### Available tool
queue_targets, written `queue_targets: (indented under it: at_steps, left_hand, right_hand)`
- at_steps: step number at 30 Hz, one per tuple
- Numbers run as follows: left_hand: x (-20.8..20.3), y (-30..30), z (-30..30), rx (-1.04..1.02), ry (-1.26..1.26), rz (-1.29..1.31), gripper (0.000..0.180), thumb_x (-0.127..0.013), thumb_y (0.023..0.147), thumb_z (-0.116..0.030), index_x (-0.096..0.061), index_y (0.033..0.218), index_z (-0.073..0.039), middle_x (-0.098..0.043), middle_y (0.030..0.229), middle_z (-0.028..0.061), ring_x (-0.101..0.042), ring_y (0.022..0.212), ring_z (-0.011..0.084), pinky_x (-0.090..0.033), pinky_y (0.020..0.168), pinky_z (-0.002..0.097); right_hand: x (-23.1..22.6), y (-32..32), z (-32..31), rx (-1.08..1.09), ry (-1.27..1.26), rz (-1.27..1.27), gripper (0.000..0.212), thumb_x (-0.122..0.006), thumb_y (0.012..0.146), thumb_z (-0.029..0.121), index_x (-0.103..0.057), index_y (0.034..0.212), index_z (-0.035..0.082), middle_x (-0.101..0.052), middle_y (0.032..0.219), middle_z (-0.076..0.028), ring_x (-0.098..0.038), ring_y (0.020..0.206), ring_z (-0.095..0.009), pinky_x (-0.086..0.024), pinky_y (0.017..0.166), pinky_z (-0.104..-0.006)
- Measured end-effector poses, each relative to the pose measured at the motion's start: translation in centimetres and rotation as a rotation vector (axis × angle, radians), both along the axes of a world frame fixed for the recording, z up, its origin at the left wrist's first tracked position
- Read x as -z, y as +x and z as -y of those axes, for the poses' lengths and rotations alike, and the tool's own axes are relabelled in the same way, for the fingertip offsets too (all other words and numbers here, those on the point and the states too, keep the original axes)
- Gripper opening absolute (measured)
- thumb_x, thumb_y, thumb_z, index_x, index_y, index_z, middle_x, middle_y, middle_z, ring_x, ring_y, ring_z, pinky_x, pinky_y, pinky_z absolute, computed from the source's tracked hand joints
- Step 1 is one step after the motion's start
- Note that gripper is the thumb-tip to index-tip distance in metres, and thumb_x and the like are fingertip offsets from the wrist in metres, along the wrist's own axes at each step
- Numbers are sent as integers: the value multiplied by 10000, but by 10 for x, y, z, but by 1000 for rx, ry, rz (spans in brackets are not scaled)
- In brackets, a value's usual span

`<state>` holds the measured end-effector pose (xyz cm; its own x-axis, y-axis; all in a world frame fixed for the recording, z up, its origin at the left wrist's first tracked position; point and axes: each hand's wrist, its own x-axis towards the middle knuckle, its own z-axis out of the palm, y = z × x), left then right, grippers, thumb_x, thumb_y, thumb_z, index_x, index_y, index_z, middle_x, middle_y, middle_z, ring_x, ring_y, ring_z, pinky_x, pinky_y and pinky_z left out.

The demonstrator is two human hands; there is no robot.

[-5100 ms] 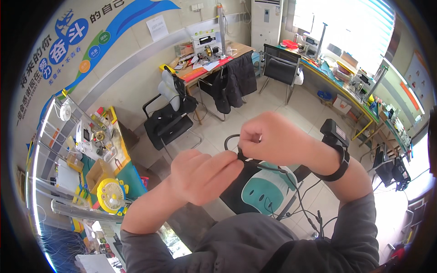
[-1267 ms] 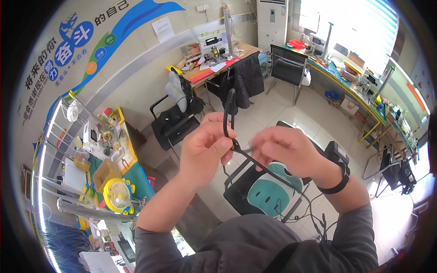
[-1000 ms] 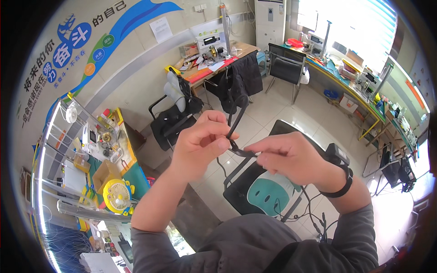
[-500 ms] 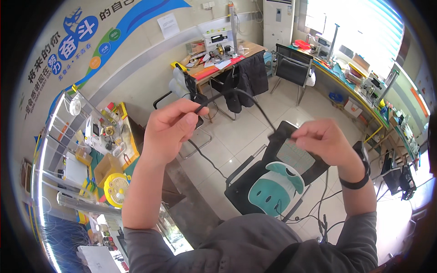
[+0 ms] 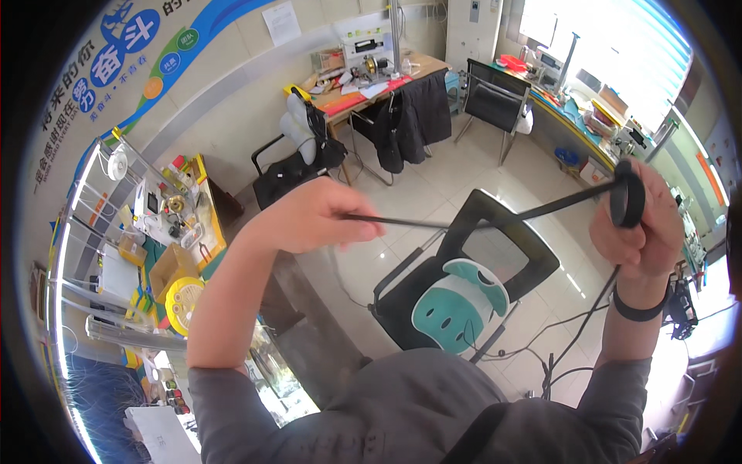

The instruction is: Putting on tracking sensors and using an assembly machine to process small metal components.

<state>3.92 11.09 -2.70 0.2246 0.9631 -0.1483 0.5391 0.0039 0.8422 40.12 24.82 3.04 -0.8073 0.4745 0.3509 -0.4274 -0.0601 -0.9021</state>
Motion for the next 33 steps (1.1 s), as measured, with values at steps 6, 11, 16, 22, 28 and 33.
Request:
queue_targets:
  at_steps: [6,11,16,22,28,33]
  left_hand:
    - [11,92,-19,325,561,329,527,-738,792,-41,-539,1278,10,-668,917,29,-624,855,119,-502,821,276]
    - [47,87,13,-57,58,762,188,-664,906,-86,-662,1074,-1,-631,741,3,-554,661,54,-423,587,221]
    - [232,36,44,-360,45,126,144,-649,910,-157,-705,966,-37,-595,690,-22,-518,618,50,-401,551,246]
    - [522,-24,160,-735,-213,-8,333,-540,938,-302,-676,850,-11,-648,726,90,-621,718,165,-505,658,340]
    - [456,-18,121,-986,-350,143,480,-460,976,-394,-615,712,-24,-567,597,72,-606,625,189,-500,596,342]
    - [318,-20,84,-802,-82,-106,470,-457,990,-403,-560,730,-27,-510,586,91,-523,580,217,-414,578,344]
  right_hand:
    - [-2,-67,24,175,61,306,271,-519,996,245,-577,981,-18,-458,609,19,-373,449,-53,-297,416,-193]
    - [1,-33,-18,231,-60,113,220,-481,1011,203,-573,1002,3,-414,656,37,-355,484,-31,-276,425,-197]
    - [-34,28,-25,405,-110,-16,226,-381,1057,199,-508,951,46,-360,649,48,-326,494,-39,-251,435,-191]
    - [-46,79,-50,68,-287,-149,308,-380,1014,183,-566,1185,7,-348,642,12,-351,551,-106,-294,491,-264]
    - [39,91,-68,480,99,371,256,-508,1013,275,-526,916,39,-413,626,33,-388,504,-40,-291,436,-195]
    - [84,57,-50,550,1042,1091,224,-530,884,66,-620,1079,1,-675,975,-108,-649,929,-204,-494,816,-312]
